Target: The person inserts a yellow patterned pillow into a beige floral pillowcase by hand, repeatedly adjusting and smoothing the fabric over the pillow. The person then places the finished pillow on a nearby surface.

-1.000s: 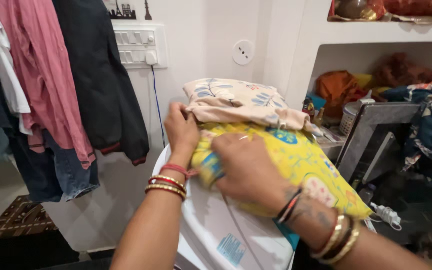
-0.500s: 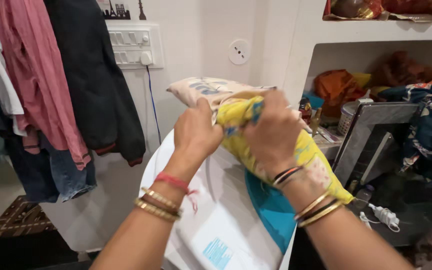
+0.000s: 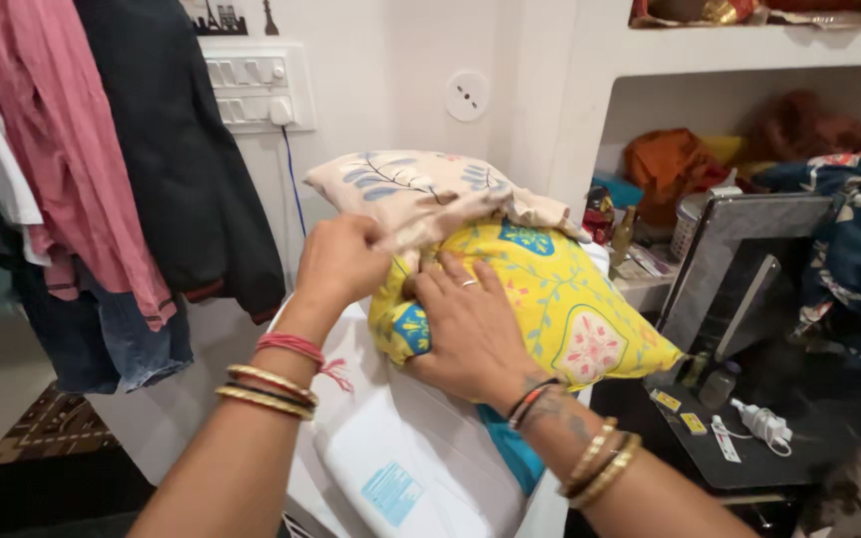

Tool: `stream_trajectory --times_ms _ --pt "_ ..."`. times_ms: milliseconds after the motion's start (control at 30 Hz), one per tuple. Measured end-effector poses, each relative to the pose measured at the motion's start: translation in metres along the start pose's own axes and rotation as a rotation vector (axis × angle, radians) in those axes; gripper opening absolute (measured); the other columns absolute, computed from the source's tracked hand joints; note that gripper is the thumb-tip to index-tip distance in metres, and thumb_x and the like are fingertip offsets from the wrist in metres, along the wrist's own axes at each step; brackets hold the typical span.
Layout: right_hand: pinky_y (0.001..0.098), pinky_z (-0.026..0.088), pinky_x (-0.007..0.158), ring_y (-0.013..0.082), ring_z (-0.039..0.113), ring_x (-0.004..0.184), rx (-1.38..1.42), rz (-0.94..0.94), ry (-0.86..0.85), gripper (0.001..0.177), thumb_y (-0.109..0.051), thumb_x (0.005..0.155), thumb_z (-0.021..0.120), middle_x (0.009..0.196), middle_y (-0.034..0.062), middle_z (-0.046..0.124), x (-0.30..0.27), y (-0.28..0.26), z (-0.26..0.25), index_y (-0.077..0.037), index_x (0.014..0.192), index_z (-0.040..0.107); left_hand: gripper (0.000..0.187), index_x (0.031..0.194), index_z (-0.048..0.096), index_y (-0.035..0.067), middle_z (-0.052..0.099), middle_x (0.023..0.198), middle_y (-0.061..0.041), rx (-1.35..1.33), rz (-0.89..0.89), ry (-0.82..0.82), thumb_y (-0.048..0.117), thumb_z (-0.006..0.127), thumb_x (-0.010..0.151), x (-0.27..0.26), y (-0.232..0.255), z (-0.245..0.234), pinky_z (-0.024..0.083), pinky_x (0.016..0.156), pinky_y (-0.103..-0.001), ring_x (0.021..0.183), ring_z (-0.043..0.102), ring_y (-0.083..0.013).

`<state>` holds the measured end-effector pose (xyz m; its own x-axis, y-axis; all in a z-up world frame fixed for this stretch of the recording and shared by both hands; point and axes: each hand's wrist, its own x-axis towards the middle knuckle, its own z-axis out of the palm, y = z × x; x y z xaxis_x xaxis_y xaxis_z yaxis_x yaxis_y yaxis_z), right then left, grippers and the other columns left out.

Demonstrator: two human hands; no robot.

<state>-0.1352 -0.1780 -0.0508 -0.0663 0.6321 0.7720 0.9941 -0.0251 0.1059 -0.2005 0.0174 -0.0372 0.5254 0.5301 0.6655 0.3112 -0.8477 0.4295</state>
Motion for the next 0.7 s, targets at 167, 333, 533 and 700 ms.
stream_trajectory --times_ms 167,333,533,700 --pt "0.0559 0.027 0.113 0.0369 0.054 0.124 0.073 0.096 -0.250 0.065 -0.040 0.061 0.079 0.111 0.0154 0.070 -0.003 0.006 0.015 -0.008 0.116 0.064 0.031 0.090 0.081 0.010 0.077 0.087 -0.020 0.044 -0.029 -0.420 0.018 0.062 0.067 -0.004 0.020 -0.026 0.059 0.077 -0.040 0.081 0.076 -0.0332" --pt "0.0377 0.051 0.100 0.0292 0.068 0.111 0.794 0.180 -0.206 0.038 -0.030 0.086 0.068 0.118 0.0146 0.077 0.011 0.085 0.009 -0.006 0.113 0.080 0.033 0.091 0.082 0.007 0.076 0.095 -0.021 0.319 -0.266 -0.323 0.034 0.066 0.080 0.000 0.042 -0.046 0.056 0.085 -0.045 0.093 0.073 -0.0373" --pt "0.0372 0.054 0.075 0.0224 0.071 0.088 0.364 0.930 -0.122 0.055 -0.039 0.076 0.087 0.103 0.0113 0.077 -0.005 0.219 -0.003 -0.003 0.115 0.072 0.073 0.131 0.062 0.009 0.064 0.136 -0.026 0.247 -0.277 -0.121 0.063 0.066 0.083 0.001 0.083 -0.002 0.054 0.099 -0.049 0.119 0.067 -0.0408" --pt "0.0373 0.061 0.069 0.0242 0.075 0.074 1.309 1.302 -0.404 0.044 -0.030 0.084 0.079 0.097 0.0162 0.080 -0.034 0.243 0.027 0.006 0.108 0.074 0.098 0.160 0.023 0.036 0.006 0.168 -0.020 0.309 -0.599 -0.330 0.073 0.064 0.079 -0.007 0.127 0.028 0.027 0.103 -0.083 0.149 0.015 -0.0565"
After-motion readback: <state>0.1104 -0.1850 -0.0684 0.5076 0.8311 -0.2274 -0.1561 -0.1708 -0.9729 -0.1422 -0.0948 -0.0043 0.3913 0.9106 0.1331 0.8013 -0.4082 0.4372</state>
